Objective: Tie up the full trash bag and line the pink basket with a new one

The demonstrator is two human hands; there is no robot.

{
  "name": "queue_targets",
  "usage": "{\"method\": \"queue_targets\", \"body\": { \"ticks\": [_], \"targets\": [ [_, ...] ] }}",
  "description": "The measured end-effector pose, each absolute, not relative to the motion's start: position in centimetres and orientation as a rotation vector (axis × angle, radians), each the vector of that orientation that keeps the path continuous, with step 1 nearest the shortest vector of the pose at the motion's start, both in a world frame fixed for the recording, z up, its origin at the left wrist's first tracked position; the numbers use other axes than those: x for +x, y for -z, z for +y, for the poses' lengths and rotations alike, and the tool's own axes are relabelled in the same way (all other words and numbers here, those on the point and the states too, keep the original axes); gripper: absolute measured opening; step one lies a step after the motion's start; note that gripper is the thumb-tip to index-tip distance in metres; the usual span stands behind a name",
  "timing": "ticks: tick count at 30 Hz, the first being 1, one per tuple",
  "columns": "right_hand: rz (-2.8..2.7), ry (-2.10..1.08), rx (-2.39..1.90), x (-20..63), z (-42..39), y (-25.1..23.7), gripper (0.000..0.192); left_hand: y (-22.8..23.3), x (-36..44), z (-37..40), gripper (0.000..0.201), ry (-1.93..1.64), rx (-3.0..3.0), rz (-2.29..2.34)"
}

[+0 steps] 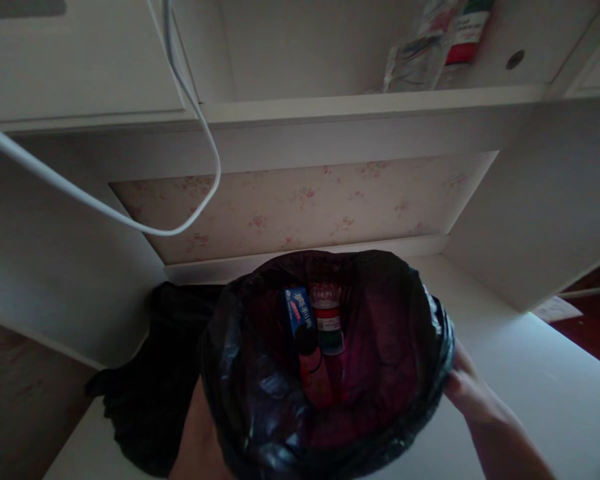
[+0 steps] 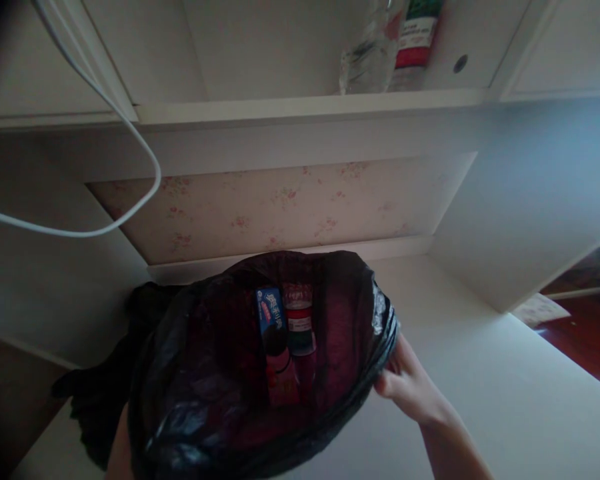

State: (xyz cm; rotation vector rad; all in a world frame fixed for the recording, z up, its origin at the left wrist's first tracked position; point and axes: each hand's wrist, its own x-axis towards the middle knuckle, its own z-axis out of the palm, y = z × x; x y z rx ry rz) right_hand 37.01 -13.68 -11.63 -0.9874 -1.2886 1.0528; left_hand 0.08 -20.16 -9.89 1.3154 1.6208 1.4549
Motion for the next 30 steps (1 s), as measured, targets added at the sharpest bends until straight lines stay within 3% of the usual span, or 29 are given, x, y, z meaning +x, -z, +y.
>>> {"method": "queue_targets", "body": {
  "ticks": [3,8,11,16,21,23,26,30],
  "targets": [
    [-1.165,-0.978,-0.953,36.9,-11.1,10.3,0.073,6.9,0.6,-17.0,0.063,-1.610,1.299,1.525],
    [-1.149,-1.107,-0.844,36.7,-6.5,6.7,0.046,4.7,-1.1,-10.2,0.038,-1.785,1.212,1.321],
    [-1.188,-1.184,-0.850,36.9,-4.3,5.5,0.033,4.9,-2.6,-7.6,0.039,-1.830,1.181,1.277],
    [-1.047,-1.093,-0.892,37.6,-1.5,4.5,0.034,4.7,-4.7,-5.0,0.047,-1.943,1.104,1.330],
    [-1.121,-1.062,-1.020,37.9,0.1,3.9,0.074,5.5,-6.3,-3.9,0.050,-1.687,1.072,1.477],
    [-1.175,-1.073,-1.053,38.3,0.5,4.1,0.067,6.1,-6.6,-4.1,0.053,-1.596,1.048,1.476],
    [-1.276,-1.081,-1.070,39.4,0.7,4.5,0.038,6.5,-7.0,-4.7,0.049,-1.444,0.986,1.371],
    [-1.236,-1.111,-1.093,40.7,0.7,3.7,0.032,5.4,-7.6,-4.7,0.031,-1.417,0.930,1.239]
  ]
}}
